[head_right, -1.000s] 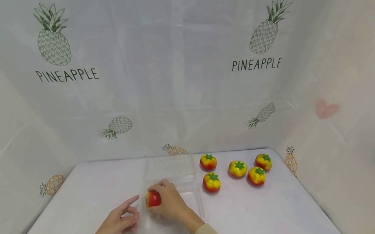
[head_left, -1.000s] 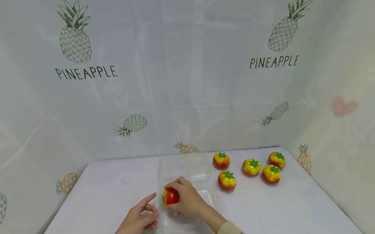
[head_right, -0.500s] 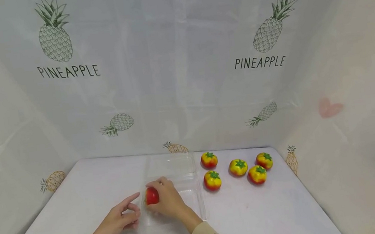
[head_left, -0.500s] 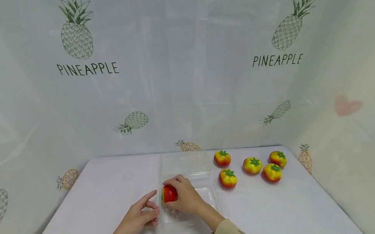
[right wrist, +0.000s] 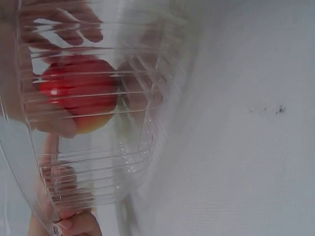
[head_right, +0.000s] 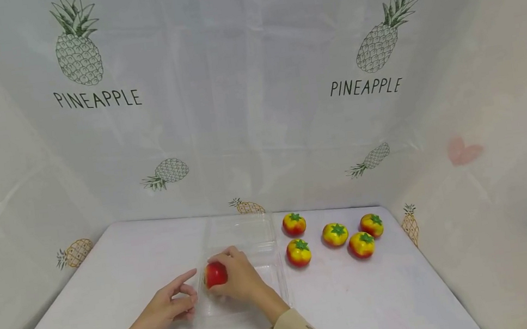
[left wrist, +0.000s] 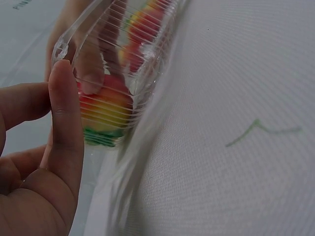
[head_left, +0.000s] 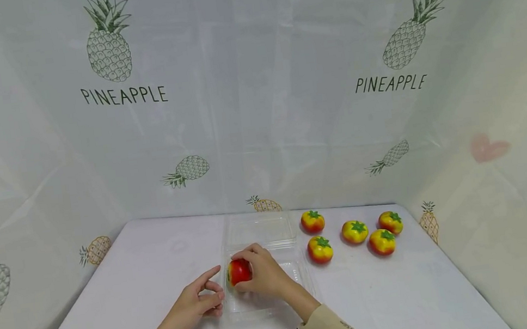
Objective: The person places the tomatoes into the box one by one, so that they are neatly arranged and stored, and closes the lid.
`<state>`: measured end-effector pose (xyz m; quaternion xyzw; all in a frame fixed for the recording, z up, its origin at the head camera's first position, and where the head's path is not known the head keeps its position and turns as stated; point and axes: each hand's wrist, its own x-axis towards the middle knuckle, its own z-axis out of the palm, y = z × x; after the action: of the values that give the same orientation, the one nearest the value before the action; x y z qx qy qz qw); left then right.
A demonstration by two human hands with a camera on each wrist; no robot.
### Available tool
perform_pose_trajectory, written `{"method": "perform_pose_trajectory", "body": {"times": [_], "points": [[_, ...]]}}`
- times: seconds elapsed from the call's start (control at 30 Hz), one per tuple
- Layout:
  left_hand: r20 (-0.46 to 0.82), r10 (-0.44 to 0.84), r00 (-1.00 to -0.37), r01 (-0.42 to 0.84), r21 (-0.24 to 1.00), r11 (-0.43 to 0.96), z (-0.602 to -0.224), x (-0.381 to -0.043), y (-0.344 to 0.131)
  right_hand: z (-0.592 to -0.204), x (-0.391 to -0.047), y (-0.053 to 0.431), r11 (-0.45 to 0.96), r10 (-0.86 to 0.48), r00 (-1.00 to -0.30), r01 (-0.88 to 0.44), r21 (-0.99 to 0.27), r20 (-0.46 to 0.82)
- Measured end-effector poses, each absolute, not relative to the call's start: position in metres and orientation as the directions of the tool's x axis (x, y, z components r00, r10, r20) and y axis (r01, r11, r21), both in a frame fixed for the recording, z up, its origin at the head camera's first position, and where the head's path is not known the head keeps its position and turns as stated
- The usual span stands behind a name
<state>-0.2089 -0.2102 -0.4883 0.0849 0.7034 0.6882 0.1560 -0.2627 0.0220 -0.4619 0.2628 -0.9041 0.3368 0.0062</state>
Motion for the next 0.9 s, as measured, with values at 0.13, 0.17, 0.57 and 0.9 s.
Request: {"method": "perform_pose_trajectory", "body": {"times": [0.13,0.17,0.57,0.9], "points": [[-0.104,0.331,-0.938,-0.096,0.995,0.041,-0.489,-0.21,-0.21,-0.463,-0.263,0.022,0.637,-0.472,-0.866,-0.464,-0.615,0.165],[-0.104,0.33,-0.938,-0.096,0.995,0.041,-0.489,-0.21,-0.21,-0.463,-0.263,0.022,0.639,-0.471,-0.868,-0.461,-0.615,0.161],[-0.111,0.321,-0.941,-0.1,0.994,0.05,-0.488,-0.21,-0.209,-0.445,-0.262,0.038,0.638,-0.48,-0.866,-0.453,-0.622,0.14],[-0.119,0.315,-0.942,-0.108,0.993,0.052,-0.49,-0.212,-0.21,-0.424,-0.261,0.074,0.591,-0.524,-0.837,-0.493,-0.639,0.161]]}}
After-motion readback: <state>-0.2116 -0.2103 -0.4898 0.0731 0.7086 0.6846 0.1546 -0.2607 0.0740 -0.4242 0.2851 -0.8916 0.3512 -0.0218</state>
